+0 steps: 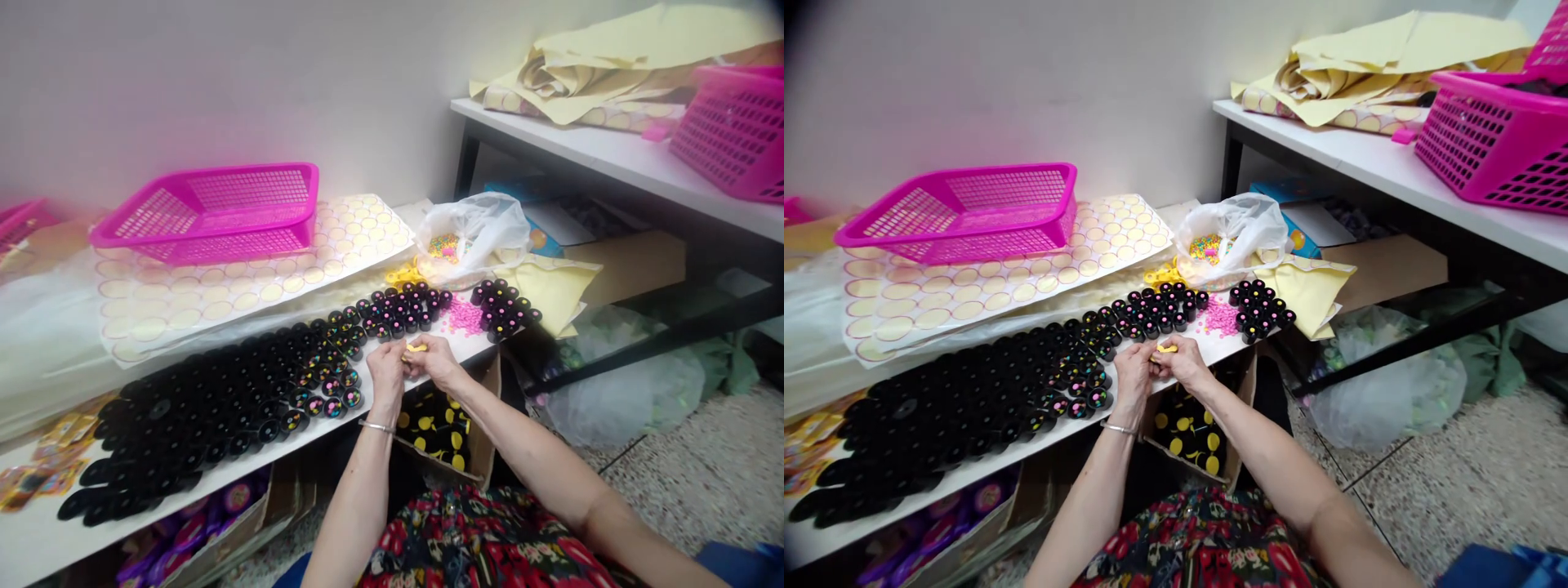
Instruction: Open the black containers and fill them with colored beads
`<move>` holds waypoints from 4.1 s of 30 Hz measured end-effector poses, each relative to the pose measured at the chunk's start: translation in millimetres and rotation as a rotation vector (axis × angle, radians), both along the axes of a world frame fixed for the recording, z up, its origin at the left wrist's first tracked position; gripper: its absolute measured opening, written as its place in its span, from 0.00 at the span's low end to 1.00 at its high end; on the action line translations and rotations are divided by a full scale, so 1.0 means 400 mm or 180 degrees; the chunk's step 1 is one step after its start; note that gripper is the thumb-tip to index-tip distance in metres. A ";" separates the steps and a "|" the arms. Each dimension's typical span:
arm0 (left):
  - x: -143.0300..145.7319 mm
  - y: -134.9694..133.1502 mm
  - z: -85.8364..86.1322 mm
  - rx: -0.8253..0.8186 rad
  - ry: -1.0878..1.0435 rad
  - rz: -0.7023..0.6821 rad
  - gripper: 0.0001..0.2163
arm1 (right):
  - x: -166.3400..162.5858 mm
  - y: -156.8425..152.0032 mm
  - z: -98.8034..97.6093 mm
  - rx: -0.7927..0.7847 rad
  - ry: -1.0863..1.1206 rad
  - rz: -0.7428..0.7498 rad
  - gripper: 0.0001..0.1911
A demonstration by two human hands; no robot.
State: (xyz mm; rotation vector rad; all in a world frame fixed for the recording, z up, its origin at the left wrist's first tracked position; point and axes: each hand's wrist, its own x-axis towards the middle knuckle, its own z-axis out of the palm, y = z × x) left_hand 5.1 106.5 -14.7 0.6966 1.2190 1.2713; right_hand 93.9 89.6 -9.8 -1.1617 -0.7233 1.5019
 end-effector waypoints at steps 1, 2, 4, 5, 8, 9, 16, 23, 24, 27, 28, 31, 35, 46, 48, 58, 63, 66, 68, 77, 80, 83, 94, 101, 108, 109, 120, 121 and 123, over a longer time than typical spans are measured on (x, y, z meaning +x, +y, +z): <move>0.000 0.000 0.000 0.0020 0.0017 0.0012 0.13 | -0.001 0.001 0.001 -0.0025 -0.0020 -0.0020 0.19; 0.000 -0.001 0.001 0.0054 0.0035 0.0016 0.13 | 0.000 0.002 0.001 -0.0042 -0.0028 -0.0027 0.19; -0.003 -0.008 0.006 0.0140 0.0067 -0.0021 0.13 | 0.002 0.000 0.003 -0.0065 -0.0006 -0.0033 0.20; -0.007 -0.013 0.010 0.0187 0.0052 -0.0084 0.13 | 0.004 -0.003 0.003 -0.0062 0.0028 -0.0045 0.21; -0.029 -0.031 0.020 0.0292 -0.0132 -0.0431 0.10 | 0.014 -0.014 0.000 -0.0014 0.0154 -0.0104 0.23; -0.037 -0.036 0.022 0.0296 -0.0211 -0.0557 0.10 | 0.018 -0.017 -0.001 -0.0007 0.0187 -0.0130 0.22; -0.051 -0.062 0.013 0.0387 0.0216 -0.1116 0.20 | 0.038 -0.046 -0.001 0.0054 -0.0061 -0.0274 0.17; -0.050 -0.114 0.024 0.1138 0.0922 -0.0979 0.12 | 0.109 -0.125 0.033 0.0740 -0.0199 0.0668 0.14; -0.054 -0.127 0.033 0.1249 0.1005 -0.1033 0.12 | 0.119 -0.136 0.034 0.0780 -0.0144 0.0716 0.14; -0.068 -0.162 0.064 0.1671 0.1440 -0.1238 0.10 | 0.141 -0.162 0.039 0.0848 -0.0004 0.0822 0.14; -0.071 -0.172 0.074 0.1876 0.1621 -0.1316 0.10 | 0.146 -0.169 0.042 0.0841 0.0053 0.0894 0.16; -0.074 -0.195 0.096 0.2523 0.2051 -0.1601 0.10 | 0.157 -0.181 0.056 0.0624 0.0253 0.1392 0.28; -0.064 -0.218 0.109 0.3112 0.2358 -0.1990 0.06 | 0.159 -0.191 0.075 0.0208 0.0182 0.2168 0.36; -0.047 -0.244 0.072 0.2982 0.2354 -0.2324 0.04 | 0.126 -0.218 0.073 -0.0059 0.0116 0.2009 0.29; -0.045 -0.247 0.067 0.2960 0.2247 -0.2350 0.05 | 0.128 -0.223 0.059 0.0013 0.0159 0.2001 0.31; -0.071 -0.246 0.043 0.2552 0.1694 -0.2495 0.09 | 0.108 -0.272 0.025 0.0077 0.0206 0.1419 0.23; -0.064 -0.254 0.050 0.2660 0.1744 -0.2526 0.07 | 0.115 -0.283 0.043 -0.0075 0.0230 0.1546 0.27; -0.052 -0.264 0.054 0.2661 0.1720 -0.2499 0.07 | 0.120 -0.289 0.035 -0.0127 0.0180 0.1595 0.26; -0.045 -0.268 0.051 0.2680 0.1691 -0.2498 0.07 | 0.116 -0.293 0.022 -0.0090 0.0104 0.1513 0.24; -0.078 -0.266 -0.022 0.1996 0.1232 -0.2329 0.09 | 0.081 -0.313 -0.010 -0.0258 0.0303 0.1124 0.23; -0.089 -0.266 -0.029 0.1895 0.1085 -0.2342 0.12 | 0.095 -0.316 -0.001 -0.0464 0.0780 0.1498 0.30; -0.088 -0.268 -0.021 0.1872 0.1042 -0.2403 0.11 | 0.109 -0.314 0.007 -0.0619 0.0843 0.1623 0.28; -0.067 -0.279 0.007 0.2451 0.1557 -0.2689 0.05 | 0.118 -0.310 -0.005 -0.0458 0.0501 0.1410 0.25; -0.052 -0.303 0.040 0.2597 0.1496 -0.2587 0.03 | 0.107 -0.325 0.035 -0.0585 0.0656 0.1590 0.22; -0.059 -0.332 0.054 0.2339 0.1272 -0.2601 0.08 | 0.082 -0.365 0.023 -0.0180 0.0640 0.1302 0.17; -0.060 -0.329 0.044 0.2209 0.1265 -0.2580 0.08 | 0.076 -0.364 0.012 -0.0248 0.0610 0.1163 0.17; -0.073 -0.279 0.021 0.1929 0.1390 -0.1945 0.12 | 0.098 -0.304 0.033 -0.0437 0.1061 0.1437 0.28; -0.068 -0.282 0.024 0.2003 0.1469 -0.1949 0.12 | 0.099 -0.305 0.036 -0.0443 0.0963 0.1385 0.26; -0.060 -0.290 0.025 0.2141 0.1664 -0.1980 0.12 | 0.100 -0.304 0.031 -0.0382 0.0636 0.1228 0.22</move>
